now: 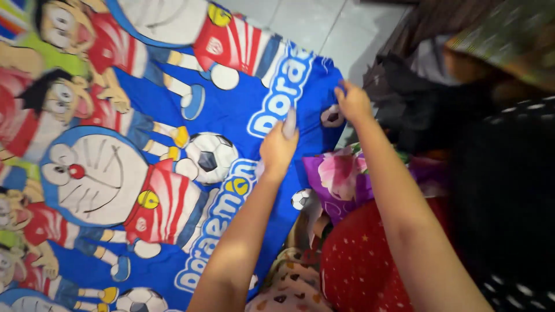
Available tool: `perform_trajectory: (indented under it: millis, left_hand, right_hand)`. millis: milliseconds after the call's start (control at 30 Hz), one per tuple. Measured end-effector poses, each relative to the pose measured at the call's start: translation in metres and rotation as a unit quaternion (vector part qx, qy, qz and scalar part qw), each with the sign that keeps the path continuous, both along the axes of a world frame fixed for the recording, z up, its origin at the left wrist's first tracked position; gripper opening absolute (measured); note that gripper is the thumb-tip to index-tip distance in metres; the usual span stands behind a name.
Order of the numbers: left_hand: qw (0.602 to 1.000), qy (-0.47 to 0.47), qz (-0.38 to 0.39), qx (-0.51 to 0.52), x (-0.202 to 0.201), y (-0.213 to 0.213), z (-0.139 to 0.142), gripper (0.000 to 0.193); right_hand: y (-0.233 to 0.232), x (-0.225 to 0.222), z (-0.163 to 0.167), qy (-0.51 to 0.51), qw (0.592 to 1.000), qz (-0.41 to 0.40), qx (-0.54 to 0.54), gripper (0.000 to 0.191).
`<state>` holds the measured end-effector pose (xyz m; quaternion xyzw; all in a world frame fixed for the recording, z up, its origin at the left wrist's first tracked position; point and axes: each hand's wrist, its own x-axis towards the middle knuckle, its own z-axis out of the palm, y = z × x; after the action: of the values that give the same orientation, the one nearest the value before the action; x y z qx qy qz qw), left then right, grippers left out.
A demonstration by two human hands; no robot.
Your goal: The person handles a handbag and a small device, then spreads and smooths the Doraemon bed sheet on the mattress. They wipe the bed surface with a brown cloth, spray liquid onto the sheet, place items on a storage rack, and arrange pillows on the bed.
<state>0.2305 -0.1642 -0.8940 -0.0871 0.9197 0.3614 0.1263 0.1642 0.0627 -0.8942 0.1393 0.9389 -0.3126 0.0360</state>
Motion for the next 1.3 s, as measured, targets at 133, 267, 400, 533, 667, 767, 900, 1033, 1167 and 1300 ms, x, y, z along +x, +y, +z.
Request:
perform_trajectory:
  millis: [133, 267, 400, 533, 667, 767, 900, 1033, 1167, 1300]
  left_hand:
    - [0.975, -0.044, 0.08, 0.204, -0.049, 0.022, -0.063, 0.043]
    - [0.91, -0.145, 0.014, 0.388, -0.058, 0.038, -0.113, 0.037]
    - [0.968, -0.09, -0.056, 0.227, -0.036, 0.054, -0.135, 0.036]
    - [0.963, -0.106, -0.037, 0.245, -0.025, 0.068, -0.134, 0.04]
    - [0.977, -0.056, -0.086, 0.189, -0.019, 0.079, -0.128, 0.052]
    - [0.974, 0.047, -0.129, 0.18, -0.014, 0.085, -0.129, 0.067]
    - [0.976, 0.023, -0.164, 0.145, -0.016, 0.086, -0.137, 0.049]
    - [0.978, -0.019, -0.162, 0.129, -0.025, 0.086, -0.141, 0.047]
    - [0.978, -0.012, -0.167, 0.123, -0.024, 0.09, -0.131, 0.049]
    - [0.982, -0.047, -0.156, 0.098, -0.018, 0.097, -0.109, 0.048]
  right_hand:
    - [0.005, -0.017, -0.056, 0.055, 0.995, 0.003, 0.078, 0.05]
    - [0.013, -0.017, -0.102, 0.09, 0.983, 0.032, 0.157, 0.034]
    - [0.04, -0.015, -0.13, 0.118, 0.973, 0.094, 0.176, 0.013]
    - [0.066, -0.003, -0.152, 0.081, 0.975, 0.094, 0.185, 0.013]
    - [0.072, 0.015, -0.176, 0.069, 0.993, -0.053, 0.085, 0.024]
    - [0.077, 0.029, -0.184, 0.05, 0.981, -0.149, -0.114, 0.038]
    - [0.078, 0.053, -0.195, -0.246, 0.841, -0.317, -0.363, 0.049]
    - [0.076, 0.064, -0.207, -0.229, 0.859, -0.274, -0.368, 0.055]
    - [0.08, 0.067, -0.215, -0.194, 0.962, -0.15, -0.123, 0.05]
    - [0.078, 0.07, -0.218, -0.202, 0.971, -0.121, 0.038, 0.04]
